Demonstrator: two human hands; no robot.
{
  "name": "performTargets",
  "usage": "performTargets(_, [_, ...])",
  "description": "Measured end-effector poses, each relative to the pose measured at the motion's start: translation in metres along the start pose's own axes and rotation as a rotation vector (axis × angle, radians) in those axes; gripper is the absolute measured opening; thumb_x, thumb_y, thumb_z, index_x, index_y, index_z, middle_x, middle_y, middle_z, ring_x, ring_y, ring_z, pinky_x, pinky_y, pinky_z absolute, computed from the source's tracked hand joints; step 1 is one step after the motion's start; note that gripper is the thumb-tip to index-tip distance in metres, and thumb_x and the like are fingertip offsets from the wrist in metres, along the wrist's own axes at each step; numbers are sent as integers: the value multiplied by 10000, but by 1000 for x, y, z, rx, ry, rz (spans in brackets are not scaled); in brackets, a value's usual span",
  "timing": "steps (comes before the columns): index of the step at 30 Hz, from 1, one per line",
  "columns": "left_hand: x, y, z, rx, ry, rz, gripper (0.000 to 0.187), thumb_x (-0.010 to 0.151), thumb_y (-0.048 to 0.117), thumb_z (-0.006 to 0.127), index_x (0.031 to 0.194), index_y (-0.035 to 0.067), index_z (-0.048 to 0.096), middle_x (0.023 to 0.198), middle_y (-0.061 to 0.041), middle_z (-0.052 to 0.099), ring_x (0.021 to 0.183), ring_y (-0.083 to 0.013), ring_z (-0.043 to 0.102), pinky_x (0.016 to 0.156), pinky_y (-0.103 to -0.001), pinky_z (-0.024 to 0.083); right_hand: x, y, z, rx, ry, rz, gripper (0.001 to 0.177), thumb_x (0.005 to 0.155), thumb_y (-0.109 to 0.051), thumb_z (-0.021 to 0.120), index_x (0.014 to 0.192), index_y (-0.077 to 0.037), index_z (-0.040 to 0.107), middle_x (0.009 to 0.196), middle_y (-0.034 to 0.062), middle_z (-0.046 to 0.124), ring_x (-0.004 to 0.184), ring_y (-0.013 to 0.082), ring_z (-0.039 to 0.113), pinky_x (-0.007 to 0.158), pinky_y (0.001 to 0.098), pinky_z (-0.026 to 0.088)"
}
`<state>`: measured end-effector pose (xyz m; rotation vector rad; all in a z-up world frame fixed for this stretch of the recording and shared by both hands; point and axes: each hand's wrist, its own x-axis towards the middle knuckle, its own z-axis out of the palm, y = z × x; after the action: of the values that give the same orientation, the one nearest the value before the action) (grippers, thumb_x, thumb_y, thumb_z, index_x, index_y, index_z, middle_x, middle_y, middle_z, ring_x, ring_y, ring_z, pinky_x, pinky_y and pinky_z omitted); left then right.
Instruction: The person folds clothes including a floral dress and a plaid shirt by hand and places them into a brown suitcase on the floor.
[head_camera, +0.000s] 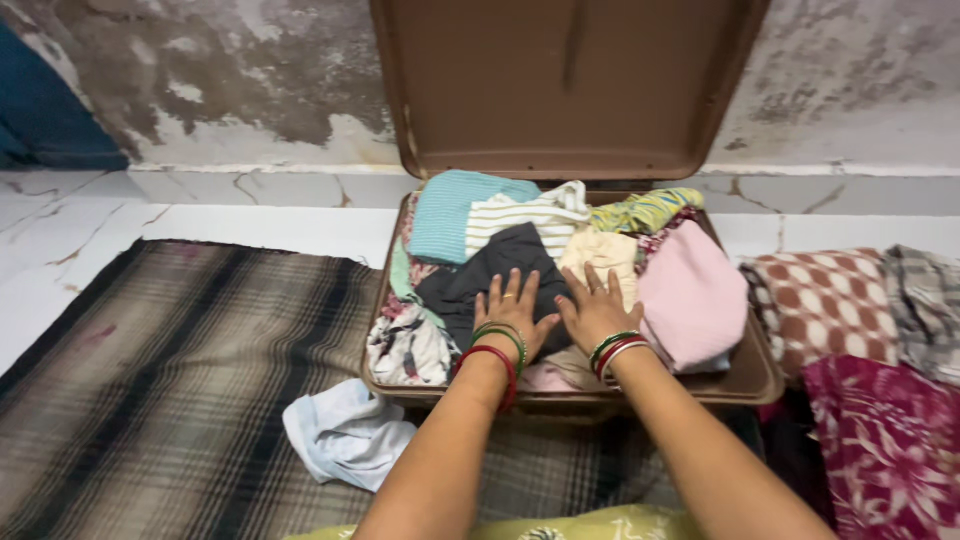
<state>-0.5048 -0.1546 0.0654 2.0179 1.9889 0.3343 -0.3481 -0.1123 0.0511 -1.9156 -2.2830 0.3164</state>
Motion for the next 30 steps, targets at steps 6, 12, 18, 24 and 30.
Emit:
performTargets(6, [13,-55,2,-113,20,-272,1094,818,471,814,1635,235,124,1698,-190,94,1556,-392,135,1245,-487,197,16,-55,26,35,-94,-4,764,889,-624,578,1569,-488,258,1719,-39,108,1552,440,88,1150,754,196])
performTargets(12, [39,-85,31,-139,26,-247,1023,807,357,828,1599,133,220,1649,-242,211,1487,-387,330,1124,-452,416,31,-77,41,112,-144,15,818,874,-603,619,1578,-497,216,1725,-45,88,1546,473,91,1141,766,195])
performTargets(18, [36,-95,33,-228,91,-303,665,897,258,708,1507,208,450,1577,-173,406,1267,-402,587,1004,-497,521,27,-85,52,53,-169,58,890,873,-571,658,1596,-497,145,1729,-64,55,1557,454,58,1158,774,146])
performTargets(24, [39,-99,32,-246,115,-314,517,937,216,678,1444,238,581,1454,-157,583,1207,-397,650,1004,-497,532,25,-93,45,26,-269,109,966,860,-577,699,1597,-508,78,1731,-87,16,1576,418,3,1165,770,142])
performTargets(30, [41,-98,37,-161,58,-306,681,850,211,783,1466,211,493,1560,-198,425,1174,-394,654,925,-495,563,30,-103,41,-30,-339,151,988,875,-569,704,1603,-525,36,1734,-108,-5,1581,412,4,1159,775,181])
